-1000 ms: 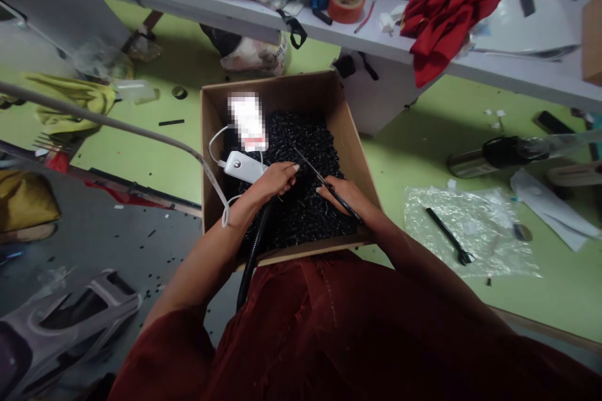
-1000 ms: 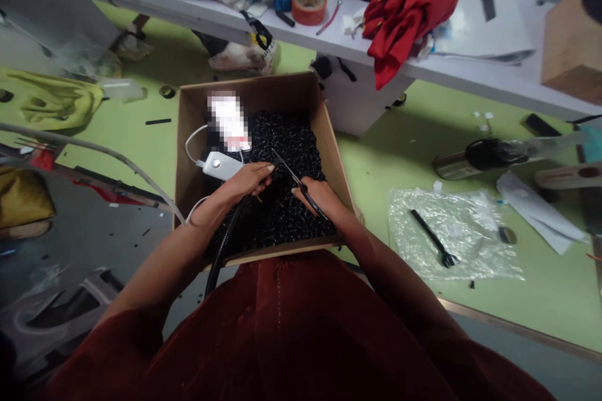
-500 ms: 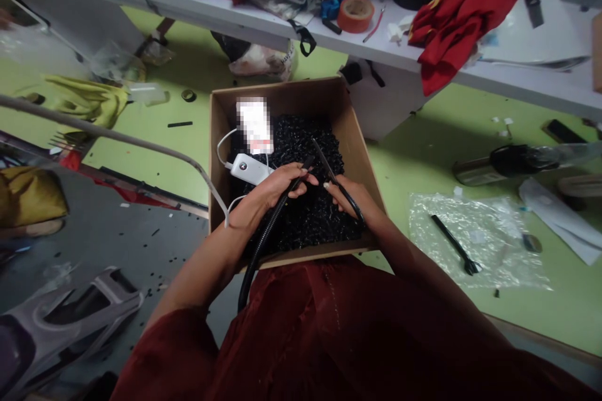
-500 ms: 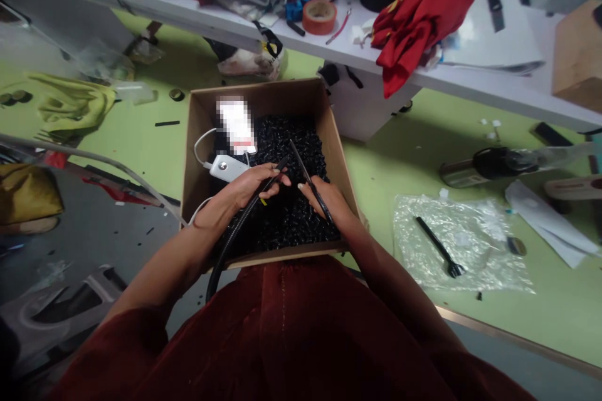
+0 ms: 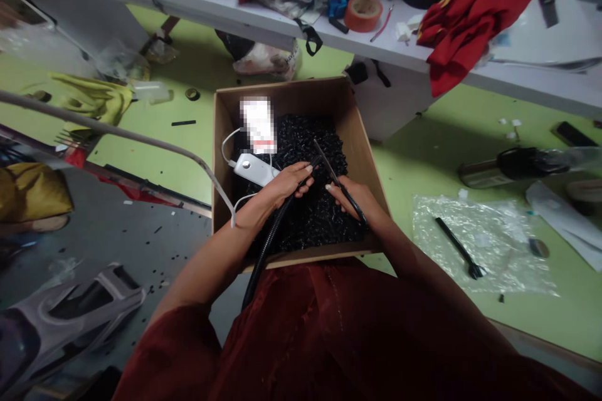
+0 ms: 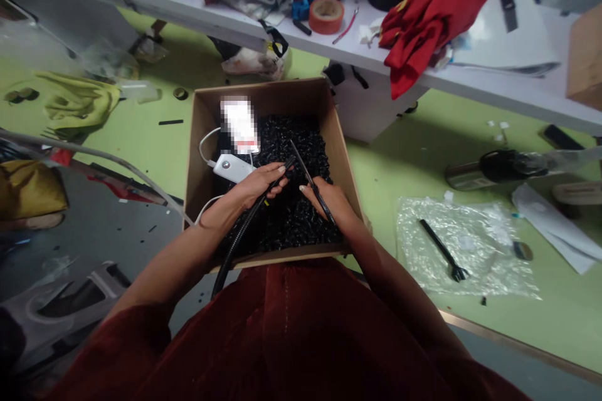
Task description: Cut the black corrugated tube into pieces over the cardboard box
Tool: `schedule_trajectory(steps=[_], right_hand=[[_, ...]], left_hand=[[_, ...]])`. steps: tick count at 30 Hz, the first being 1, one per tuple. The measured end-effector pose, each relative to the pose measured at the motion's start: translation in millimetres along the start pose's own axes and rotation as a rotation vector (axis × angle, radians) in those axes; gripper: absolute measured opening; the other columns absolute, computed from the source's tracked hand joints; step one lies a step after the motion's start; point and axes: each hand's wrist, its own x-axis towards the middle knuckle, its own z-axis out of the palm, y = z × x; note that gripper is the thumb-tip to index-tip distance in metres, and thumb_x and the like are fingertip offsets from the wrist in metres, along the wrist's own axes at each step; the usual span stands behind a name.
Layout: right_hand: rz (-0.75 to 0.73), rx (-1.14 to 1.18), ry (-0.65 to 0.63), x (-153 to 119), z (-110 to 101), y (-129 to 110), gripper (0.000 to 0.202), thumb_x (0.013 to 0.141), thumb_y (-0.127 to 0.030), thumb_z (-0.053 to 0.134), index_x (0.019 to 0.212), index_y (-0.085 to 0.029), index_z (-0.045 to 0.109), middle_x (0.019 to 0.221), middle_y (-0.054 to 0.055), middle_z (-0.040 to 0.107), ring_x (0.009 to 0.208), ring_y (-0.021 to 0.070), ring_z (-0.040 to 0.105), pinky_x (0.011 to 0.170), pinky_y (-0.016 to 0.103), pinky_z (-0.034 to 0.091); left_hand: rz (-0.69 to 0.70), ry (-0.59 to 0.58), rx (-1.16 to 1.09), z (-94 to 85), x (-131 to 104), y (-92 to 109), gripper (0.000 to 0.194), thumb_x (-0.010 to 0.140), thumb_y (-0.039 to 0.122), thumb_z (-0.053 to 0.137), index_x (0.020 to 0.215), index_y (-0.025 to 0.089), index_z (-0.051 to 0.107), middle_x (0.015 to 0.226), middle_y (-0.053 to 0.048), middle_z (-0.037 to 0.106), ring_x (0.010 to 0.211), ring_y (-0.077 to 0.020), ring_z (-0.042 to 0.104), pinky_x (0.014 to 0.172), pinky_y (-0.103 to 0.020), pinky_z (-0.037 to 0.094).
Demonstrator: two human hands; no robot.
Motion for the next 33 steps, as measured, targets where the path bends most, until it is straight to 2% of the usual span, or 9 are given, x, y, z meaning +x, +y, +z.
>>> schedule_trajectory(steps=[7, 12, 15, 22, 28, 33], right_hand=[[-0.013, 0.054, 0.011, -0.1, 1.0, 2.9, 0.035, 0.092, -0.052, 0.039, 0.101, -0.022, 0.055, 0.081, 0.006, 0.068, 0.066, 0.0204, 0.064, 0.063, 0.029, 0.047], [-0.025, 0.077, 0.025, -0.8, -0.1, -0.5, 0.039, 0.091, -0.051, 0.041, 0.117, -0.023, 0.052, 0.104, 0.009, 0.069, 0.087, 0.0260, 0.066, 0.076, 0.035, 0.048], [-0.012, 0.053, 0.035, -1.7, -2.0, -3.2, 0.045, 0.089, -0.052, 0.045, 0.122, -0.022, 0.050, 0.109, 0.011, 0.067, 0.096, 0.0298, 0.064, 0.078, 0.037, 0.048], [-0.052, 0.055, -0.002, -1.4, -3.1, 0.5, 0.051, 0.087, -0.053, 0.048, 0.126, -0.020, 0.048, 0.110, 0.012, 0.066, 0.094, 0.0286, 0.064, 0.080, 0.038, 0.048], [-0.078, 0.054, -0.042, -0.9, -2.3, 2.8, 0.048, 0.087, -0.050, 0.049, 0.125, -0.020, 0.048, 0.109, 0.010, 0.067, 0.092, 0.0259, 0.065, 0.076, 0.035, 0.048], [-0.076, 0.055, -0.066, 0.4, -1.2, 4.5, 0.048, 0.087, -0.048, 0.049, 0.127, -0.021, 0.048, 0.111, 0.010, 0.066, 0.094, 0.0260, 0.065, 0.077, 0.036, 0.049]], left_hand=[[0.003, 0.125, 0.042, 3.7, 0.1, 1.9, 0.015, 0.090, 0.026, 0.049, 0.081, 0.017, 0.042, 0.060, 0.005, 0.045, 0.039, -0.0017, 0.034, 0.036, -0.014, 0.021], [0.053, 0.174, 0.078, 6.6, 0.2, 2.3, 0.007, 0.091, 0.022, 0.047, 0.086, 0.017, 0.046, 0.063, 0.005, 0.049, 0.040, -0.0021, 0.037, 0.036, -0.014, 0.024], [0.084, 0.179, 0.074, 5.9, 2.6, 0.0, 0.006, 0.090, 0.022, 0.048, 0.089, 0.017, 0.050, 0.065, 0.004, 0.050, 0.041, -0.0022, 0.038, 0.036, -0.014, 0.025], [0.114, 0.192, 0.062, 2.6, 6.0, -4.4, 0.015, 0.088, 0.023, 0.052, 0.100, 0.015, 0.057, 0.068, 0.003, 0.051, 0.044, -0.0025, 0.040, 0.037, -0.015, 0.027], [0.129, 0.208, 0.080, 1.4, 6.3, -4.1, 0.024, 0.088, 0.023, 0.052, 0.108, 0.013, 0.059, 0.069, 0.002, 0.051, 0.044, -0.0023, 0.040, 0.037, -0.015, 0.027], [0.133, 0.194, 0.108, 0.3, 5.7, -3.3, 0.026, 0.087, 0.025, 0.055, 0.108, 0.013, 0.062, 0.068, 0.003, 0.051, 0.044, -0.0021, 0.039, 0.037, -0.015, 0.026]])
